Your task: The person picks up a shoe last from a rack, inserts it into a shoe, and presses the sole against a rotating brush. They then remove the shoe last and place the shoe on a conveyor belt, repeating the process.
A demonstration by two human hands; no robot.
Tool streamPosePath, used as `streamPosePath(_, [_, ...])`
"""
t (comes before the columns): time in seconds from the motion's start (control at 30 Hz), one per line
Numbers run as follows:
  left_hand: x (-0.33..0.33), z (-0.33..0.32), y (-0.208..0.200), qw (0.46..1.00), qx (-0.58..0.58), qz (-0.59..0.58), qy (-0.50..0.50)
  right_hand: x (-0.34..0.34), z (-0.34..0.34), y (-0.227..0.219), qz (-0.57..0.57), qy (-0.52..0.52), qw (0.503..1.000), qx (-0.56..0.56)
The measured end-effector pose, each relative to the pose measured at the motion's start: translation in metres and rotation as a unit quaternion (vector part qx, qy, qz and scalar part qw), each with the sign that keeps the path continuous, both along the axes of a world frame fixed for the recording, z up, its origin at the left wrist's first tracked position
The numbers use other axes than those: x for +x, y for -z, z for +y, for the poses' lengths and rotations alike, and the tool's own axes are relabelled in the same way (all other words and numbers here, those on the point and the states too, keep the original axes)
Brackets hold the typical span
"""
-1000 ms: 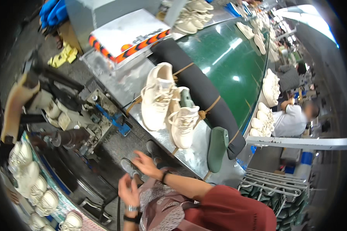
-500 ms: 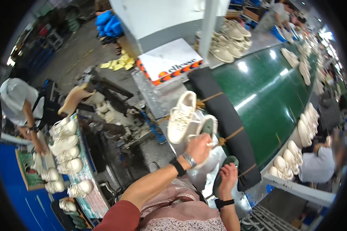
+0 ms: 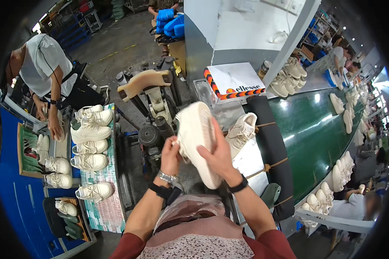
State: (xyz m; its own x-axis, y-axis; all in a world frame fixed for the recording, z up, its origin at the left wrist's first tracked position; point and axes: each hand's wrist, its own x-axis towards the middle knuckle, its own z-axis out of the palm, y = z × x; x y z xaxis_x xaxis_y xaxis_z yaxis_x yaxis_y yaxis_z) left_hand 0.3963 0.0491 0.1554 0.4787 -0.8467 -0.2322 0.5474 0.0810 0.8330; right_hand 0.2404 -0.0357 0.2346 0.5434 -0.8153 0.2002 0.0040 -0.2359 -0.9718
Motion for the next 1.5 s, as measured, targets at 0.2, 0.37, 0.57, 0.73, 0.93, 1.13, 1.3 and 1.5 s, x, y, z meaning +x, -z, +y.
streamPosePath(0.2, [0.077,-0.015,0.015,0.987,-0.051,0.111,-0.105,0.106,0.004,-0.029,0.225,0.028,0.942,-0.245])
streamPosePath(0.37, [0.096,-0.008,0.072,0.977,-0.009,0.181,-0.113,0.173,0.034,-0.071,0.423,-0.003,0.865,-0.268])
streamPosePath(0.57, [0.086,0.026,0.087,0.982,-0.042,0.154,-0.103,0.151,0.064,-0.049,0.372,0.011,0.874,-0.313])
streamPosePath(0.73, [0.041,0.04,0.007,0.969,0.003,0.245,0.026,0.13,0.044,-0.047,0.376,0.034,0.875,-0.303])
streamPosePath(0.93, [0.042,0.018,-0.041,0.937,-0.026,0.348,-0.007,0.13,0.057,-0.033,0.349,0.083,0.871,-0.336])
streamPosePath(1.13, [0.042,0.021,-0.028,0.941,-0.083,0.327,0.016,0.125,0.068,-0.03,0.298,0.118,0.87,-0.375])
streamPosePath(1.3, [0.04,0.03,-0.015,0.941,-0.13,0.312,0.032,0.12,0.082,-0.032,0.262,0.12,0.906,-0.31])
streamPosePath(1.5, [0.036,0.13,0.01,0.929,0.002,0.328,0.17,0.055,0.083,0.008,-0.152,0.143,0.964,0.164])
